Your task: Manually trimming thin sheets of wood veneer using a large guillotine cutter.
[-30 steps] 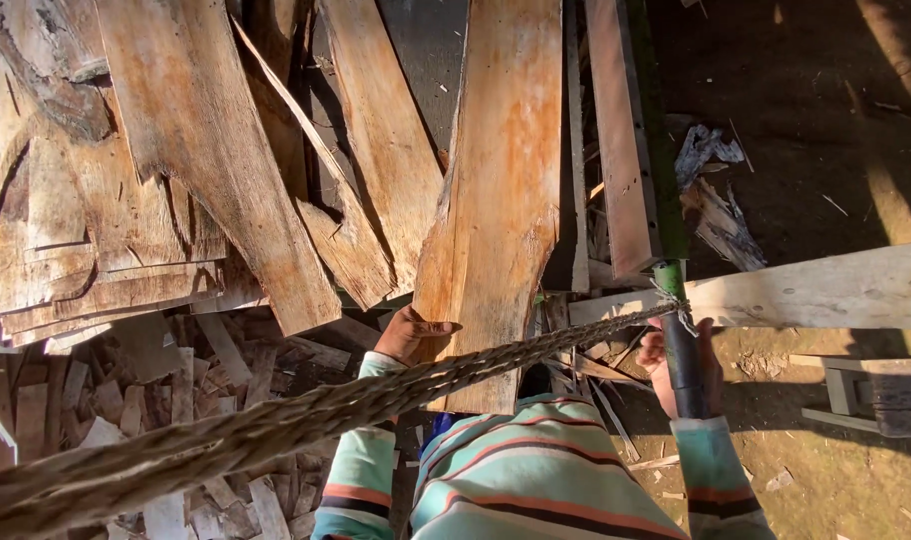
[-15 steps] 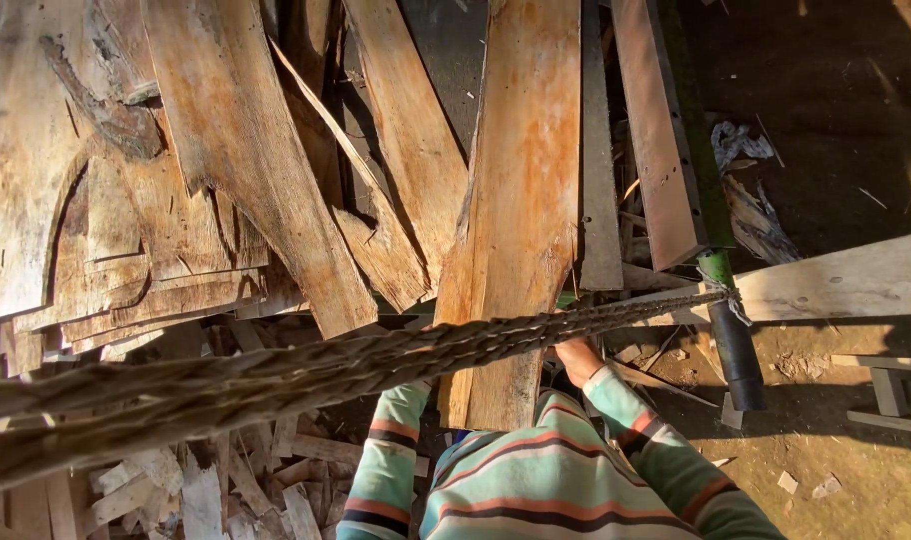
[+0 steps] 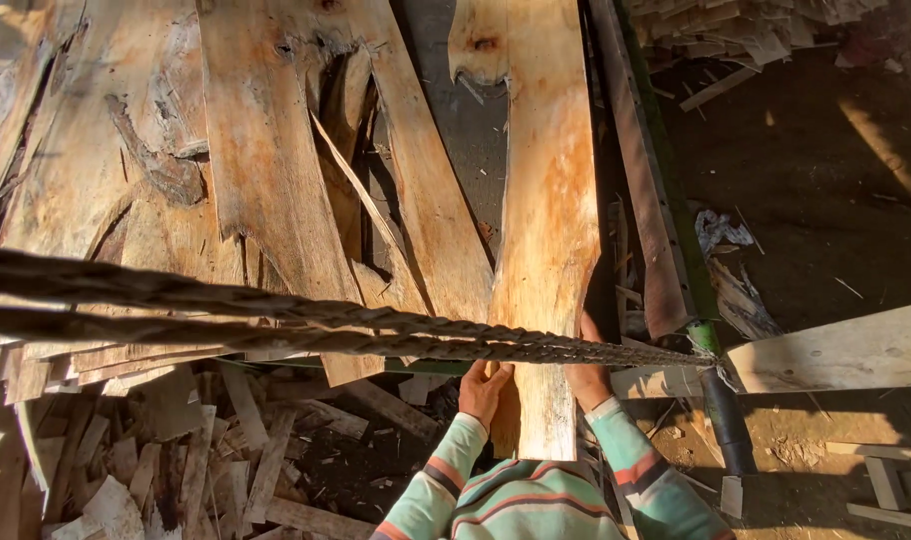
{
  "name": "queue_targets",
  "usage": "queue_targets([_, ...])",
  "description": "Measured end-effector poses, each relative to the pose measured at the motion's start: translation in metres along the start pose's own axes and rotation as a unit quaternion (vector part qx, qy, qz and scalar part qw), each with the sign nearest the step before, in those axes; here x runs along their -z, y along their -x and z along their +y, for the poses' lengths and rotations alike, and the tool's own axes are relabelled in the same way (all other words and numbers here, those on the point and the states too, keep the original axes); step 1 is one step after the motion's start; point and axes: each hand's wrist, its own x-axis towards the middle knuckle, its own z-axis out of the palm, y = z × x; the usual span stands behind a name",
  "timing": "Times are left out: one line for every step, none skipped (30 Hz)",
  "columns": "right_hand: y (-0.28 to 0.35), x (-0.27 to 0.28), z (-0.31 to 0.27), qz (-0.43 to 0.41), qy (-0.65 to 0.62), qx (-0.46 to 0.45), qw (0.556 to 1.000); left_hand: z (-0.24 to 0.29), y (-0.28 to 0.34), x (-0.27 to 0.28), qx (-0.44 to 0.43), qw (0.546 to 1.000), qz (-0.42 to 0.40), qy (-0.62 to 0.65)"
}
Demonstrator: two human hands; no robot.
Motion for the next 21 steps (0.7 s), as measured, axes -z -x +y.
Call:
queue_targets([-0.004, 0.001, -0.012, -0.001, 0.033, 0.044, 0.998, 0.002, 0.004, -0.014, 0.017, 0.999, 0.001, 0.036])
queue_targets([-0.005, -0.002, -0.038, -0.001, 0.034, 0.048, 0.998, 0.014, 0.008, -0.024, 0.013, 0.999, -0.001, 0.037])
queue_targets([-0.004, -0.004, -0.064, 0.002, 0.067, 0.036, 0.997, 0.026, 0.014, -0.033, 0.038, 0.996, -0.016, 0.078])
queue_targets([-0.002, -0.006, -0.089, 0.005, 0.099, 0.024, 0.995, 0.037, 0.020, -0.042, 0.062, 0.990, -0.031, 0.119])
queue_targets([0.000, -0.009, -0.111, 0.006, 0.100, 0.028, 0.995, 0.035, 0.016, -0.048, 0.059, 0.991, -0.034, 0.119])
queue_targets([0.003, -0.012, -0.132, 0.010, 0.139, 0.040, 0.989, 0.033, 0.012, -0.053, 0.087, 0.984, -0.050, 0.146])
queue_targets([0.007, -0.015, -0.153, 0.015, 0.178, 0.049, 0.983, 0.031, 0.010, -0.058, 0.116, 0.976, -0.065, 0.172])
queue_targets([0.008, -0.018, -0.170, 0.018, 0.178, 0.052, 0.983, 0.057, 0.016, -0.068, 0.114, 0.976, -0.068, 0.170])
queue_targets([0.011, -0.022, -0.187, 0.013, 0.211, 0.095, 0.973, 0.080, 0.024, -0.076, 0.125, 0.976, -0.087, 0.157])
queue_targets([0.014, -0.027, -0.203, 0.007, 0.245, 0.138, 0.960, 0.104, 0.033, -0.083, 0.135, 0.975, -0.105, 0.144])
queue_targets([0.013, -0.032, -0.213, 0.008, 0.244, 0.136, 0.960, 0.112, 0.037, -0.089, 0.137, 0.975, -0.105, 0.142])
queue_targets([0.013, -0.038, -0.224, -0.002, 0.278, 0.107, 0.954, 0.120, 0.042, -0.095, 0.167, 0.963, -0.124, 0.169])
queue_targets([0.011, -0.044, -0.235, -0.012, 0.312, 0.080, 0.947, 0.129, 0.045, -0.101, 0.194, 0.951, -0.143, 0.195])
queue_targets([0.010, -0.050, -0.235, -0.010, 0.310, 0.080, 0.947, 0.120, 0.044, -0.100, 0.194, 0.951, -0.144, 0.193])
queue_targets([0.008, -0.056, -0.236, -0.021, 0.342, 0.120, 0.932, 0.112, 0.042, -0.098, 0.169, 0.933, -0.201, 0.245])
queue_targets([0.006, -0.062, -0.237, -0.033, 0.372, 0.160, 0.914, 0.104, 0.041, -0.096, 0.142, 0.909, -0.258, 0.296])
queue_targets([0.005, -0.072, -0.234, -0.032, 0.370, 0.160, 0.915, 0.108, 0.044, -0.095, 0.143, 0.910, -0.257, 0.294])
queue_targets([0.004, -0.081, -0.230, -0.045, 0.388, 0.223, 0.893, 0.113, 0.047, -0.094, 0.115, 0.924, -0.207, 0.299])
queue_targets([0.003, -0.091, -0.227, -0.058, 0.405, 0.284, 0.867, 0.118, 0.051, -0.093, 0.087, 0.936, -0.157, 0.304])
queue_targets([0.002, -0.104, -0.211, -0.058, 0.403, 0.283, 0.868, 0.051, -0.002, -0.071, 0.088, 0.936, -0.155, 0.303])
queue_targets([0.001, -0.116, -0.195, -0.089, 0.446, 0.208, 0.866, -0.011, -0.045, -0.041, 0.044, 0.957, -0.147, 0.247])
